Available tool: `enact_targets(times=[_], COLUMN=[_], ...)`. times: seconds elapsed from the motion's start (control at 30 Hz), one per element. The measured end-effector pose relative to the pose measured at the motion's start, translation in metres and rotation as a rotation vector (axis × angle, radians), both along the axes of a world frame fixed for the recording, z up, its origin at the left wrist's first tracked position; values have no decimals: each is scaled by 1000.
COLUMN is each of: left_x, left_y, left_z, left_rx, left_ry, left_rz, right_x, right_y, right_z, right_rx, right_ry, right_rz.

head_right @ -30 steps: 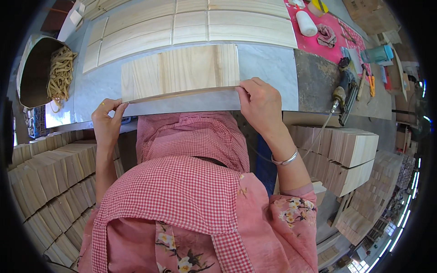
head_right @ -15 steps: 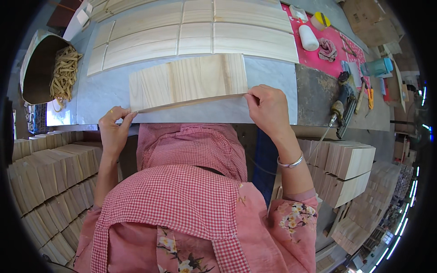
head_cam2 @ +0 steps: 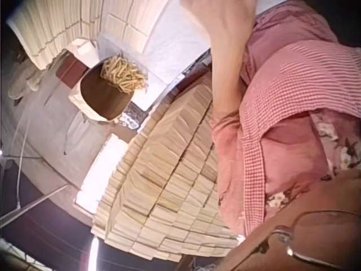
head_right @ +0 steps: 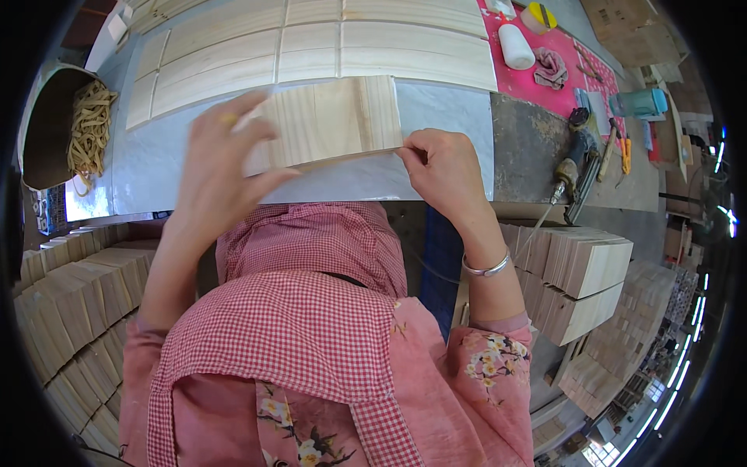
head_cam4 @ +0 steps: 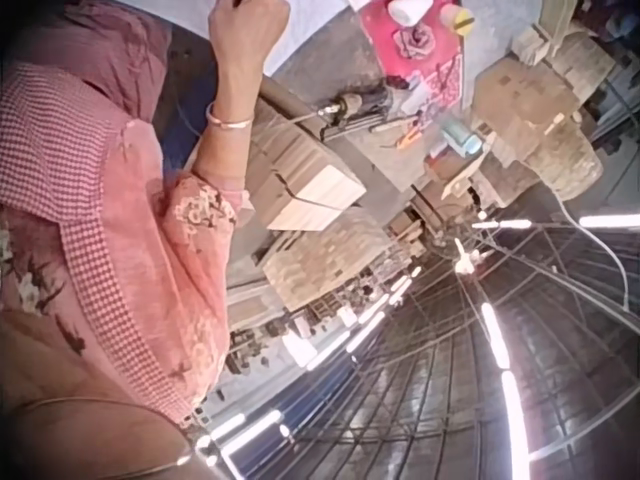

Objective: Assembling wooden boxes by applying glue to the edges and securing them with a pneumatic nailer.

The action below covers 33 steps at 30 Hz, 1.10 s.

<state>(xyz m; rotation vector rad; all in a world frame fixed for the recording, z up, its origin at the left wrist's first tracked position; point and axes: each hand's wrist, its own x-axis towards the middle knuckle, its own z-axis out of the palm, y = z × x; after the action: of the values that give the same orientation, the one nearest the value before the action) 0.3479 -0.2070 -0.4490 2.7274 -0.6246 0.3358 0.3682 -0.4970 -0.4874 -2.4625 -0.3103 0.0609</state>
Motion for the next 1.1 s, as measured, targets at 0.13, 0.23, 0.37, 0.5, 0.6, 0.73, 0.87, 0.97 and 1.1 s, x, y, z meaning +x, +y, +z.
enact_targets(times=[0.13,0.23,0.37,0.5,0.6,0.73,0.87,0.97,1.1], left_x=[43,55,62,63,59,60,58,60,62], left_y=[-52,-67,-72,-64,-65,-69,-67,-70,-72], left_z=[-38,-48,-45,-49,-43,-42,-43,-42,-45], left_rx=[-54,-43,-100,-165,-146,-156,-168,-125,-149], left_ry=[-4,52,160,132,186,157,166,191,187], left_rz=[-128,-131,-163,-222,-175,-175,-147,-153,-142], right_x=[3,3,3,6,4,5,31,40,59], right_y=[0,-2,-6,-2,-18,-49,-159,-262,-307], right_z=[1,-1,0,-5,-8,-23,-38,-46,-65], right_rx=[-6,-12,28,28,32,99,-160,-548,-712], right_ry=[-8,-18,-3,-15,-27,-179,-356,-354,-225], right_rz=[20,32,14,34,-3,-169,-523,-662,-757])
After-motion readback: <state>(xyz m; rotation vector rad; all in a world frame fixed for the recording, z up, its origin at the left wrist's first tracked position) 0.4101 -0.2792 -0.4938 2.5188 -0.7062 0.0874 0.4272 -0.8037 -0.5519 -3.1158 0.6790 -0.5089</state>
